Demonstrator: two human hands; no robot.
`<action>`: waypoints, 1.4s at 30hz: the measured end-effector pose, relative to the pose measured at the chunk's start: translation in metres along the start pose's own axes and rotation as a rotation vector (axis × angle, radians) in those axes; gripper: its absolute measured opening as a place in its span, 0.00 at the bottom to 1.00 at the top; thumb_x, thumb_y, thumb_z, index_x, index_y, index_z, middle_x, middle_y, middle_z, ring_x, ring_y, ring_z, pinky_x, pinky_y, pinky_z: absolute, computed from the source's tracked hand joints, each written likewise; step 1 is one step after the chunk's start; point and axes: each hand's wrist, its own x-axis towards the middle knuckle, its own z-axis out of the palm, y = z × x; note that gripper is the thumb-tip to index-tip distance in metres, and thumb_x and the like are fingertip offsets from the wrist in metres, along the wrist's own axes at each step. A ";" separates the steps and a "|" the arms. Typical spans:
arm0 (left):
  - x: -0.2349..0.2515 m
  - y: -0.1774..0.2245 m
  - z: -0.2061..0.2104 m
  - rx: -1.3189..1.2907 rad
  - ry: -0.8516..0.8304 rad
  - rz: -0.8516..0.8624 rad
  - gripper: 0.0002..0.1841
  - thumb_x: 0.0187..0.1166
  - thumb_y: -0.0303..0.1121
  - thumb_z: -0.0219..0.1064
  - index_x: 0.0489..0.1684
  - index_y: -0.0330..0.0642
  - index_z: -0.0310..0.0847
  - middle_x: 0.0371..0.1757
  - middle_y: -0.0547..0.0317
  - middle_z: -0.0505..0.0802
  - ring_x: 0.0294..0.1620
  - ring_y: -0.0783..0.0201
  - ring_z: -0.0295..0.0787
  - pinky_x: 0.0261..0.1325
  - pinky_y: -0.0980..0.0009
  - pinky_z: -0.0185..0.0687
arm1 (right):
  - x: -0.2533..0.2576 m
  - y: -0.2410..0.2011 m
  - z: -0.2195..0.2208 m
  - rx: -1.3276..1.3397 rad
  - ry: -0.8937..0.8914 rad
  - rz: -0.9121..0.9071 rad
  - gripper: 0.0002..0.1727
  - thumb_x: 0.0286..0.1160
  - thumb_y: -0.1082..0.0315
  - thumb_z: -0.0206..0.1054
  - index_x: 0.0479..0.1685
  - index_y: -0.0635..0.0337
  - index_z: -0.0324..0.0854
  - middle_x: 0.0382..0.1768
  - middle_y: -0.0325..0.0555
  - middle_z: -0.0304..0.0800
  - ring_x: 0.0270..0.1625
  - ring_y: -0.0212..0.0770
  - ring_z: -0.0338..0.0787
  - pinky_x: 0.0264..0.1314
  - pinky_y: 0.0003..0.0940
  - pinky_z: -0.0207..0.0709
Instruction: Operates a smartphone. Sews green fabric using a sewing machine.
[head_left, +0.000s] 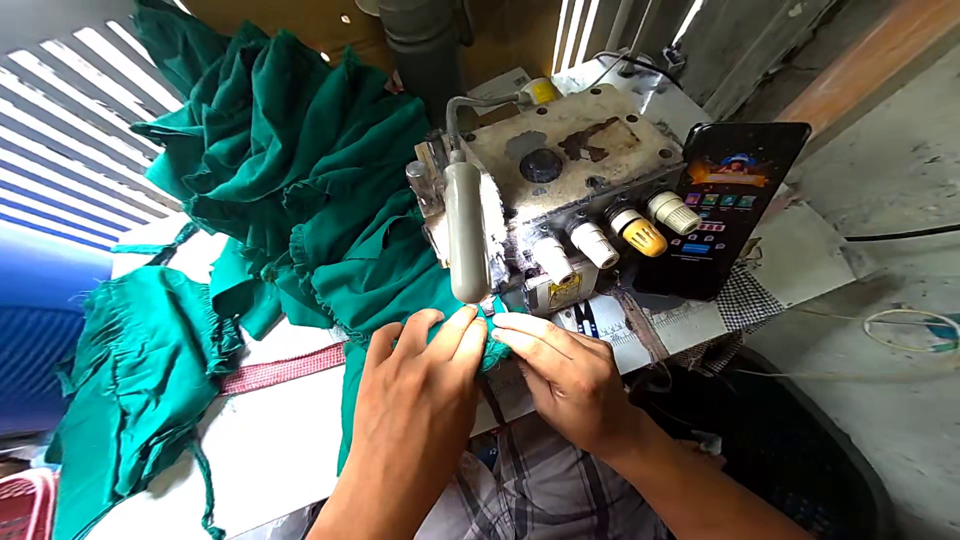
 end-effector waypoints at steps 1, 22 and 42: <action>0.001 -0.002 0.000 -0.014 -0.008 0.007 0.17 0.75 0.34 0.63 0.58 0.53 0.91 0.65 0.71 0.94 0.63 0.57 0.89 0.57 0.53 0.78 | -0.001 0.000 0.003 -0.004 0.014 0.012 0.13 0.83 0.71 0.63 0.54 0.56 0.94 0.59 0.46 0.96 0.57 0.37 0.95 0.55 0.28 0.88; -0.073 -0.118 -0.012 -0.890 -0.118 -0.299 0.18 0.74 0.39 0.76 0.55 0.40 0.83 0.45 0.71 0.93 0.44 0.83 0.88 0.50 0.77 0.87 | -0.071 0.052 -0.071 -0.299 0.132 0.490 0.39 0.84 0.54 0.64 0.88 0.69 0.62 0.43 0.45 0.89 0.31 0.32 0.82 0.33 0.27 0.81; -0.013 -0.012 0.051 -0.537 0.458 -0.285 0.12 0.79 0.33 0.60 0.47 0.32 0.83 0.50 0.49 0.91 0.59 0.67 0.85 0.67 0.73 0.78 | -0.071 0.059 -0.064 -0.339 0.071 0.483 0.38 0.82 0.54 0.65 0.87 0.67 0.64 0.48 0.46 0.91 0.43 0.37 0.88 0.48 0.31 0.86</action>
